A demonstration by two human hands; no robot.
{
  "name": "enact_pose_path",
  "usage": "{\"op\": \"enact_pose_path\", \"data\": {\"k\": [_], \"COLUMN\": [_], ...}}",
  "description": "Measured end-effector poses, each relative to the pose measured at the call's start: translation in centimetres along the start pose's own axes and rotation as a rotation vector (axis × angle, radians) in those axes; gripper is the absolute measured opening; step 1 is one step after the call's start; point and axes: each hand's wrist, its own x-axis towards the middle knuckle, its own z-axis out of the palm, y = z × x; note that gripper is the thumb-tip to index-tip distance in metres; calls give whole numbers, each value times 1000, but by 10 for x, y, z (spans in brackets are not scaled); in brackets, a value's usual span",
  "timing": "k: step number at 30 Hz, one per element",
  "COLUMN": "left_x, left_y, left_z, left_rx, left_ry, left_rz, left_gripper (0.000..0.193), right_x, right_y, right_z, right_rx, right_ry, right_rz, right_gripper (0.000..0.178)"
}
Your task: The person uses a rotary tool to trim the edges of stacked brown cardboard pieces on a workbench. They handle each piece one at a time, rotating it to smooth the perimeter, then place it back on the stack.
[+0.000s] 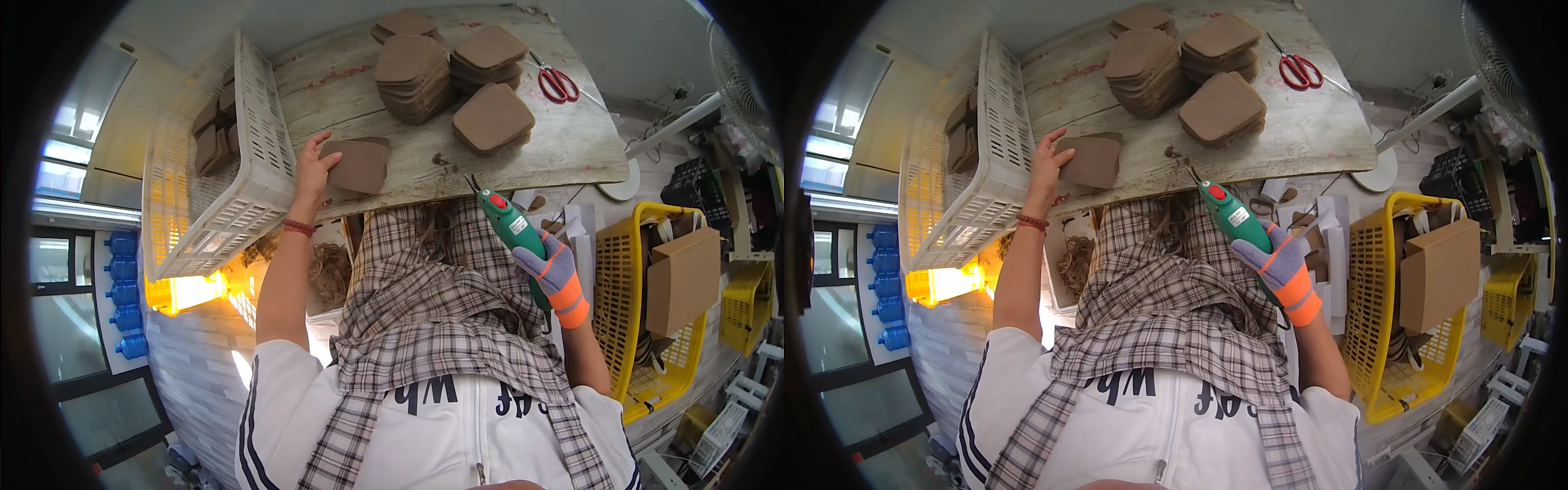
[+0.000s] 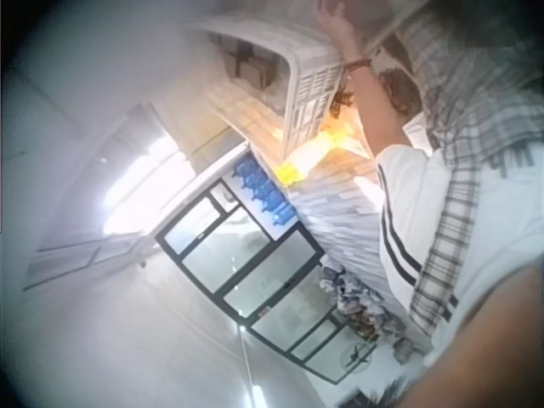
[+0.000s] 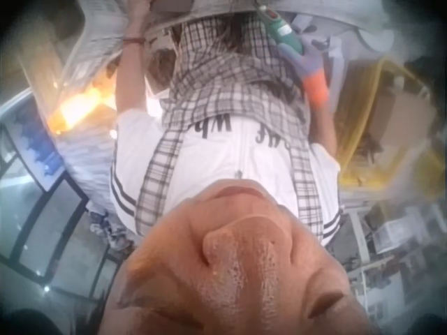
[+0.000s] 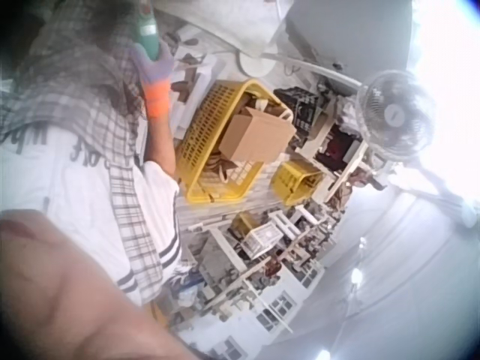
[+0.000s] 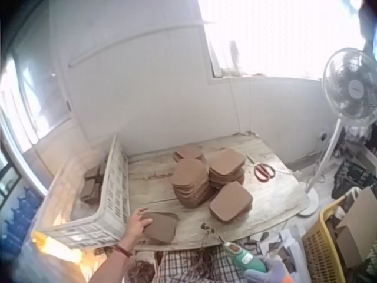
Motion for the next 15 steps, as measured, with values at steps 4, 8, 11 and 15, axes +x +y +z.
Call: {"op": "enact_pose_path", "data": {"k": [4,8,11,15], "left_x": [5,-11,-5,0], "left_y": [-5,25,25,21], "left_z": [28,124,179,202], "left_rx": [1017,940,892,896], "left_ry": [290,159,78,94], "left_rz": [667,871,822,807], "left_gripper": [43,42,49,52], "right_x": [-8,-14,-14,-17], "right_y": [15,17,24,31], "right_z": [-5,-5,-6,-9], "right_rx": [74,56,63,77], "right_ry": [67,115,157,183], "right_rz": [6,16,-12,-37], "right_gripper": [39,36,34,35]}}
